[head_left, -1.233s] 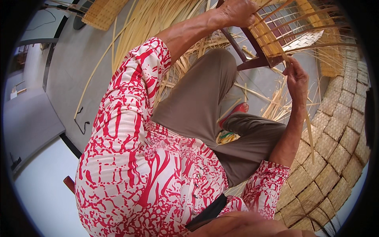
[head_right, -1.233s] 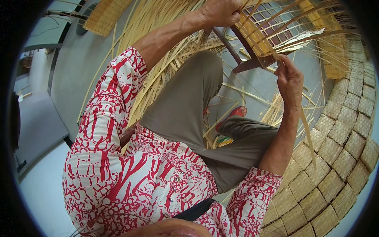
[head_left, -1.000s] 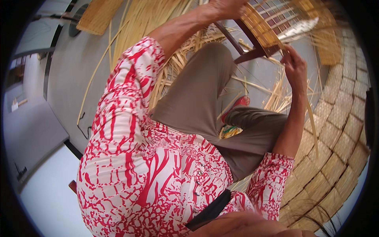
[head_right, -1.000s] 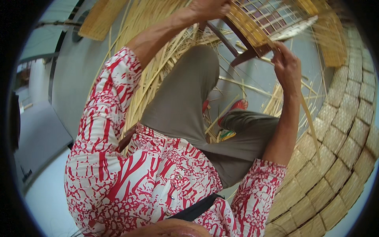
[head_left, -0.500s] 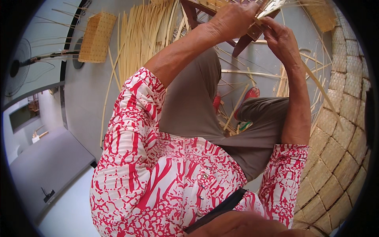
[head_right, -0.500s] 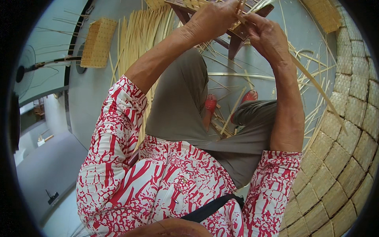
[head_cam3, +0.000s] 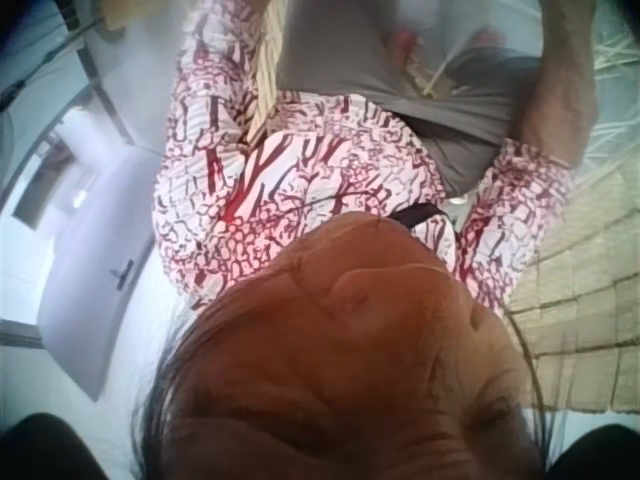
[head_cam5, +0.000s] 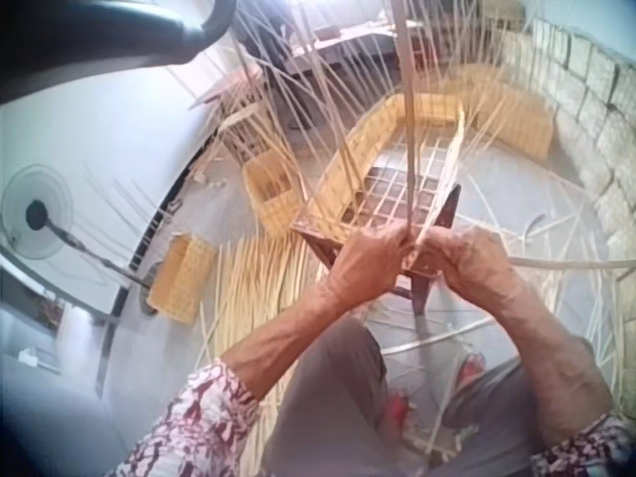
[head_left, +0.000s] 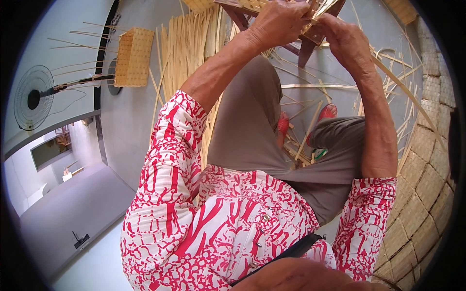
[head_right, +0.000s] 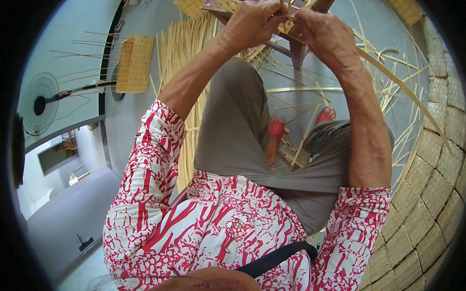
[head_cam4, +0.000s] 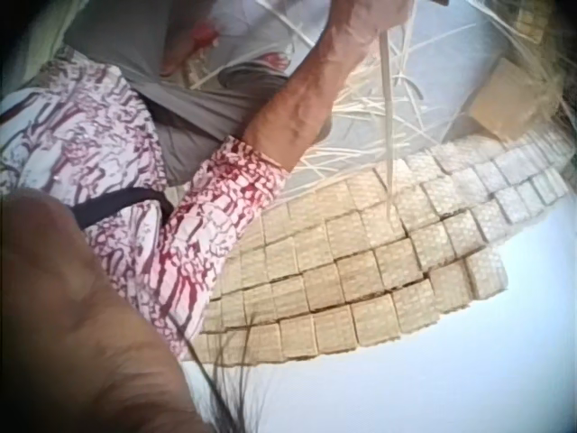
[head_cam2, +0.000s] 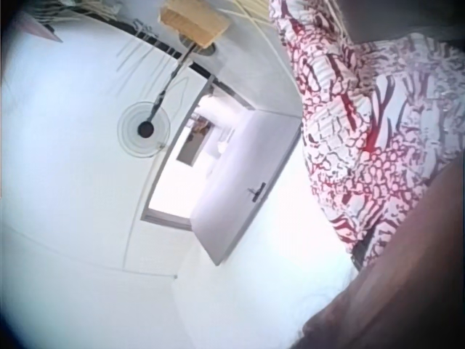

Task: The person weaves thin bamboo strips into a partially completed basket frame, interlacing them by hand. They occasionally adjust the basket's position and use a red wooden block to tap and tighten the weave.

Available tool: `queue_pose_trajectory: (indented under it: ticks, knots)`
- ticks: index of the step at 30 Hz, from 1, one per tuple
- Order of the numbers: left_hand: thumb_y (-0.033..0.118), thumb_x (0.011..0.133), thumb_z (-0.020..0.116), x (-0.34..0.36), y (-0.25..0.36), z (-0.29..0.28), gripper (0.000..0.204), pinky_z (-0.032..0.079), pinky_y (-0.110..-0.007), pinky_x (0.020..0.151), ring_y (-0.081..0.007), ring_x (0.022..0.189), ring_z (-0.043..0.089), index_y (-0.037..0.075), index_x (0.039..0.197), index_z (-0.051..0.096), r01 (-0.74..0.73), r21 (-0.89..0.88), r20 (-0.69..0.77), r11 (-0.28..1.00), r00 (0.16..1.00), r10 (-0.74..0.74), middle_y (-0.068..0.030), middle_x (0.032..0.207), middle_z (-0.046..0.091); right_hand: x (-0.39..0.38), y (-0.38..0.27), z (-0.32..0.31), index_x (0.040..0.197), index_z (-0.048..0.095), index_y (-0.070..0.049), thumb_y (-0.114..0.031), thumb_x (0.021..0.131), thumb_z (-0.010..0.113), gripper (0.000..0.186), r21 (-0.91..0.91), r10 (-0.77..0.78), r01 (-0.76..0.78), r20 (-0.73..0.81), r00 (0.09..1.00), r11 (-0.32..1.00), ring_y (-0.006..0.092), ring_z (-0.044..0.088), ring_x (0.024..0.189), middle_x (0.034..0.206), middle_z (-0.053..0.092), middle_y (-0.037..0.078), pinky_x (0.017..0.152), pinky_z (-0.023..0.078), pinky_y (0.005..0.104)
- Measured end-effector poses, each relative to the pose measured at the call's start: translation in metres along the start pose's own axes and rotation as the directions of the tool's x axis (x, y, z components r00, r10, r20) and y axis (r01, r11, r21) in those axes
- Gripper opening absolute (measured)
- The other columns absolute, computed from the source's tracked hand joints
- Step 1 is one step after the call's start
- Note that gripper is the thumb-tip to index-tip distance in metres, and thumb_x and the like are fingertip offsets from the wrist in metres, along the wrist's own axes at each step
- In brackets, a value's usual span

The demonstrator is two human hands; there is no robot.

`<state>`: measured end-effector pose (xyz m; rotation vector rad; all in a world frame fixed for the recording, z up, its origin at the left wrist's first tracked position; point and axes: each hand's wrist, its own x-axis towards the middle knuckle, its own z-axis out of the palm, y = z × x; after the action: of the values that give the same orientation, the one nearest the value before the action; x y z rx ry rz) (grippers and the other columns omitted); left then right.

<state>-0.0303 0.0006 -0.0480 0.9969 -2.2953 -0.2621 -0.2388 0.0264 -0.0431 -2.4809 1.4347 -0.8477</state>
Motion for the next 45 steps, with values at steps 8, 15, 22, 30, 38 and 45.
queue_pose_trajectory:
  ticks: [8,15,22,30,38,45]
  knots:
    - [0.017,0.092,0.064,-0.013,0.008,-0.015,0.016,0.048,-0.045,0.059,-0.0369,0.067,0.062,0.004,0.087,0.058,-0.076,-0.141,-0.055,0.987,0.996,0.069,-0.0177,0.073,0.059,0.004,-0.01,-0.005,0.076,0.06,-0.009,-0.036,0.091,0.062,0.031,-0.145,-0.066,0.057,-0.059,0.996,0.988,0.036,0.065,0.067,0.068,0.062,0.015,0.058,0.049,0.0467]
    - [0.016,0.092,0.065,-0.021,0.011,-0.028,0.015,0.047,-0.044,0.059,-0.0359,0.066,0.062,0.004,0.086,0.058,-0.101,-0.097,-0.055,0.99,0.994,0.096,-0.0165,0.073,0.059,0.008,-0.007,-0.008,0.076,0.057,-0.007,-0.041,0.091,0.063,0.037,-0.201,-0.093,0.071,-0.101,0.991,0.977,0.0366,0.065,0.069,0.069,0.061,0.016,0.06,0.049,0.0464]
    - [0.022,0.088,0.073,-0.02,-0.006,-0.033,0.025,0.052,-0.036,0.055,-0.0268,0.062,0.067,0.006,0.105,0.065,-0.144,0.01,-0.052,0.99,0.988,0.144,-0.0109,0.07,0.064,0.019,-0.004,-0.003,0.087,0.063,-0.013,-0.054,0.094,0.058,0.041,-0.228,-0.082,0.065,-0.066,0.994,0.972,0.0332,0.068,0.074,0.079,0.069,0.008,0.061,0.051,0.0458]
    - [0.018,0.084,0.08,-0.023,0.0,-0.016,0.019,0.054,-0.028,0.06,-0.0158,0.064,0.069,0.003,0.09,0.069,0.116,-0.137,-0.187,0.984,0.972,-0.141,-0.0091,0.075,0.07,0.002,-0.023,-0.015,0.1,0.067,-0.012,-0.027,0.09,0.068,0.018,-0.141,-0.198,0.157,-0.354,0.914,0.978,0.0273,0.062,0.087,0.091,0.064,0.005,0.08,0.047,0.042]
    - [0.013,0.084,0.079,-0.024,-0.003,-0.02,0.017,0.056,-0.026,0.063,-0.0128,0.07,0.071,0.001,0.094,0.07,0.119,-0.178,-0.17,0.977,0.974,-0.149,-0.0077,0.078,0.071,0.005,0.018,0.012,0.12,0.053,-0.004,-0.018,0.106,0.041,0.023,0.934,0.681,-0.157,0.343,0.647,-0.322,0.0302,0.07,0.091,0.104,0.069,0.018,0.082,0.058,0.041]
    - [0.011,0.084,0.08,-0.029,-0.01,-0.018,0.02,0.055,-0.025,0.065,-0.0107,0.072,0.07,0.001,0.097,0.069,0.046,-0.27,-0.208,0.962,0.972,-0.105,-0.0061,0.084,0.072,0.004,0.047,0.015,0.096,0.067,-0.003,-0.029,0.101,0.058,0.028,0.711,0.191,-0.171,0.4,0.897,-0.682,0.0152,0.065,0.072,0.094,0.072,0.015,0.069,0.055,0.0289]
